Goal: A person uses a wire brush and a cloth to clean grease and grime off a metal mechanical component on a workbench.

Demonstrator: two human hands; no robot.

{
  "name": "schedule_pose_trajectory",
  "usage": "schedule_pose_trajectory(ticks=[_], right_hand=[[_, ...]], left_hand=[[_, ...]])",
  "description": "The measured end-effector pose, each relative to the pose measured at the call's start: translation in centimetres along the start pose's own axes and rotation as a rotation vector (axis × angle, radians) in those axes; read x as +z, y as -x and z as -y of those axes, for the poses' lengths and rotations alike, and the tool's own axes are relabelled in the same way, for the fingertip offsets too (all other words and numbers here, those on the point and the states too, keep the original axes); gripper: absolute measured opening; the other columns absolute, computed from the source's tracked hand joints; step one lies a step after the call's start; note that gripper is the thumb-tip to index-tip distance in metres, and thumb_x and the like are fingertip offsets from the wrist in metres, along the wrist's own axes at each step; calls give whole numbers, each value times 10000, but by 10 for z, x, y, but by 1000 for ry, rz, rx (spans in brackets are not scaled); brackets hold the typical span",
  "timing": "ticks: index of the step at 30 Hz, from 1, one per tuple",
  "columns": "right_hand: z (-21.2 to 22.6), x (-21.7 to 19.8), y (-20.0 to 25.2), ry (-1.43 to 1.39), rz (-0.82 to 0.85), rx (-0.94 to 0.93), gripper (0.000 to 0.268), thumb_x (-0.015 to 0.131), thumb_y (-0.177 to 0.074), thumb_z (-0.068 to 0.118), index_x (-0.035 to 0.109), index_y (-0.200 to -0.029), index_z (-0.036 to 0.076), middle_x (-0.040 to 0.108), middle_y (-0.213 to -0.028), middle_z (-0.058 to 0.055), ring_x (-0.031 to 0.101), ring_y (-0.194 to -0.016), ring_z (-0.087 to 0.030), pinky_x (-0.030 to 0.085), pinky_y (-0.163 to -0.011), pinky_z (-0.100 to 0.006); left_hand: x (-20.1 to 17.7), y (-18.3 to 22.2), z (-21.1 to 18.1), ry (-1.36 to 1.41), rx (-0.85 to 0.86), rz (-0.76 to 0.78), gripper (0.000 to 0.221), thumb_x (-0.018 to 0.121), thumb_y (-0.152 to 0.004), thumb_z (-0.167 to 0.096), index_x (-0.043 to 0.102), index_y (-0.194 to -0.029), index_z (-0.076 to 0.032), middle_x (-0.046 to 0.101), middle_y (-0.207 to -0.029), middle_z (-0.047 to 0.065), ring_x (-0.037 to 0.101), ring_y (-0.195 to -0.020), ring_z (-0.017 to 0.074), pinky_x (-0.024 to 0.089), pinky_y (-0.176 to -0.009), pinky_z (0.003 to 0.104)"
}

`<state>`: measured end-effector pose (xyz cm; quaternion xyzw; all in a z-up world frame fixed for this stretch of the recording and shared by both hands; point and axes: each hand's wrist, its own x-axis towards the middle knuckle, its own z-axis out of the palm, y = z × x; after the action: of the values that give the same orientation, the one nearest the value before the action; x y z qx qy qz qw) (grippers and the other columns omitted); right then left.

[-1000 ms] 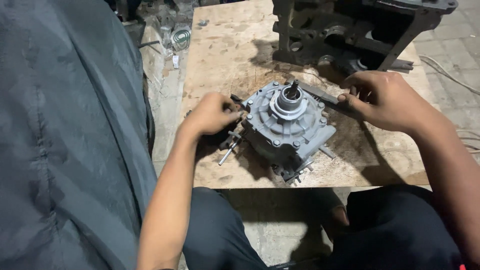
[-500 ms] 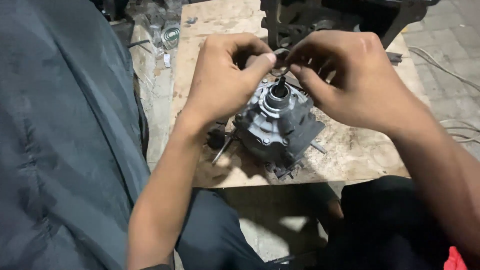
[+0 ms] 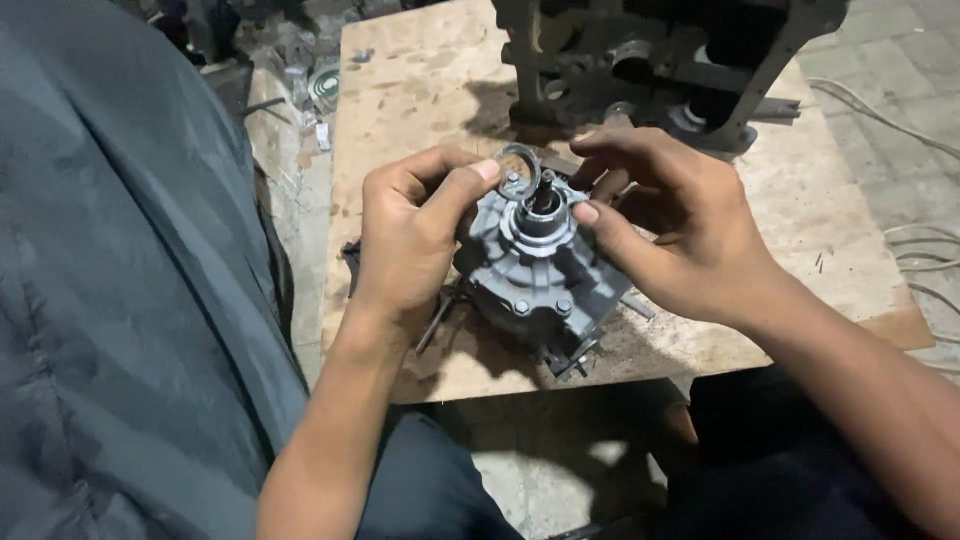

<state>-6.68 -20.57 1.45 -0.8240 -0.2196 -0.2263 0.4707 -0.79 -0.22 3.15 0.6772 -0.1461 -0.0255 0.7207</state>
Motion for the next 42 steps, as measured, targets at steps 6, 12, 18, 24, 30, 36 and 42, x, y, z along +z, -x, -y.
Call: schedule_pose_trajectory(ticks=[6,12,18,24,30,36,42], right_hand=[[2,0,3,12,39,-60,376,664,-977,23,547,-1311,-104,644,-1208,-227,678,-899,-201,658,-864,-306],[-5,-12,3,75,-10,-4,283,651,-1015,25,596,-1270,-85,644,-1093,-185,675,-920,-213,617,-833,-307],[-20,-27,-2,260,60,-108,213,667,-1014,34,649,-1186,-92,686,-1076,-200,657,-852,-229,600,-725,-316],[-76,-44,-9,607,610,610,449,721,-887,277,637,-1302,127,700,-1235,-119,696,-1034,-311,557,-877,-449],[-95,-45,-8,682,686,678,699,764,-853,322,496,-1470,132,564,-1464,-125,624,-1224,-361,529,-1011,-483],[-95,-41,-13,690,739,788,740,770,-883,265,420,-1525,150,652,-1360,-147,711,-1103,-358,582,-942,-462],[-105,-43,-11,621,691,798,819,744,-877,324,346,-1569,139,458,-1566,-128,590,-1292,-359,478,-1074,-483]], left_hand=[[-1,6,3,94,15,63,141,708,-910,-132,732,-795,-54,696,-736,-6,632,-675,78,524,-607,224],[-3,7,5,63,-17,83,183,703,-910,-138,687,-734,-91,551,-626,-70,443,-568,23,334,-509,200],[-6,7,6,-9,44,96,149,701,-919,-158,705,-790,-86,565,-687,-73,442,-629,25,344,-570,201],[-4,11,4,-125,235,192,140,680,-962,-213,719,-909,-89,683,-822,-17,592,-750,72,485,-689,222],[-7,10,5,-107,176,126,132,682,-969,-173,727,-893,-75,624,-755,-48,499,-674,48,408,-614,209],[-6,8,6,-7,85,109,149,674,-955,-168,719,-852,-71,484,-659,-72,374,-607,45,285,-541,226],[-7,3,12,-37,24,127,159,697,-944,-197,770,-916,-59,643,-734,-41,475,-631,41,347,-553,204]])
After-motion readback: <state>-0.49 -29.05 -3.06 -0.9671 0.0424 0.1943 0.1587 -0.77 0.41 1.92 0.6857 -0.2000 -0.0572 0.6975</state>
